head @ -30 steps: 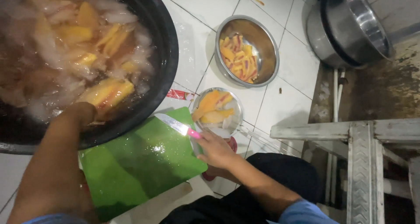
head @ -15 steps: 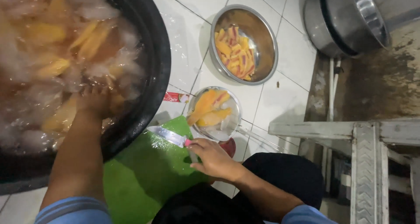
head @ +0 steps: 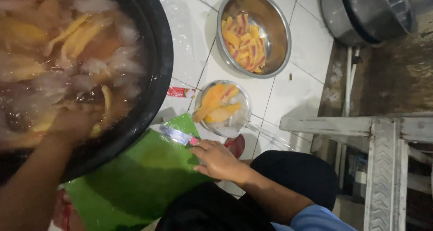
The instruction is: Slicing fruit pieces on a cutting board after retrieving them from a large basin of ice water using a skimmer and hands.
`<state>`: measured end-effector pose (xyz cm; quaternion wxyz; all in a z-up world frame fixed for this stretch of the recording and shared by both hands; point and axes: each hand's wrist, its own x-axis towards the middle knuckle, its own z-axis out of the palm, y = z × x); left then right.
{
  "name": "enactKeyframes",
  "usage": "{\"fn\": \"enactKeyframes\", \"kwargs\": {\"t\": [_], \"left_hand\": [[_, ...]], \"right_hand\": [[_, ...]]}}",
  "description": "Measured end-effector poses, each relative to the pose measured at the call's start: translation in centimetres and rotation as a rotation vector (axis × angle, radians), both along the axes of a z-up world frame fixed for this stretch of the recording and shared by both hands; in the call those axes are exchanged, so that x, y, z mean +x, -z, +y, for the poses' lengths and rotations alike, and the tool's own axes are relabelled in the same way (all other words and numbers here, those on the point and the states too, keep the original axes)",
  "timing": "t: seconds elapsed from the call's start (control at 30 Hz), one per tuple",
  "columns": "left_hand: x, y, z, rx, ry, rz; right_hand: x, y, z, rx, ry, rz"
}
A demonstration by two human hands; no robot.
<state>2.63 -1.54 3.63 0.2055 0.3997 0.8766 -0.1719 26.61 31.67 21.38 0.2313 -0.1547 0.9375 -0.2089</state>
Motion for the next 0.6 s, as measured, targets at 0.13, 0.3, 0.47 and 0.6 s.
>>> {"fn": "enactKeyframes", "kwargs": {"t": [0.13, 0.3, 0.47, 0.6], "left_hand": [[1.1, -8.6, -3.1, -0.067, -0.06, -0.065], [-1.1, -8.4, -8.3, 0.388, -0.274, -0.029], [-9.7, -1.9, -14.0, -0.42, 0.265, 0.071], [-12.4, 15.1, -17.2, 0.339, -0.534, 0.371]], "right_hand": [[0.6, -0.5, -0.4, -0.02, 0.011, -0.005], [1.1, 0.0, -0.6, -0.009, 0.001, -0.014], [1.3, 0.0, -0.8, 0.009, 0.012, -0.036], [0.8, -0.9, -0.9, -0.032, 0.023, 0.001]]}}
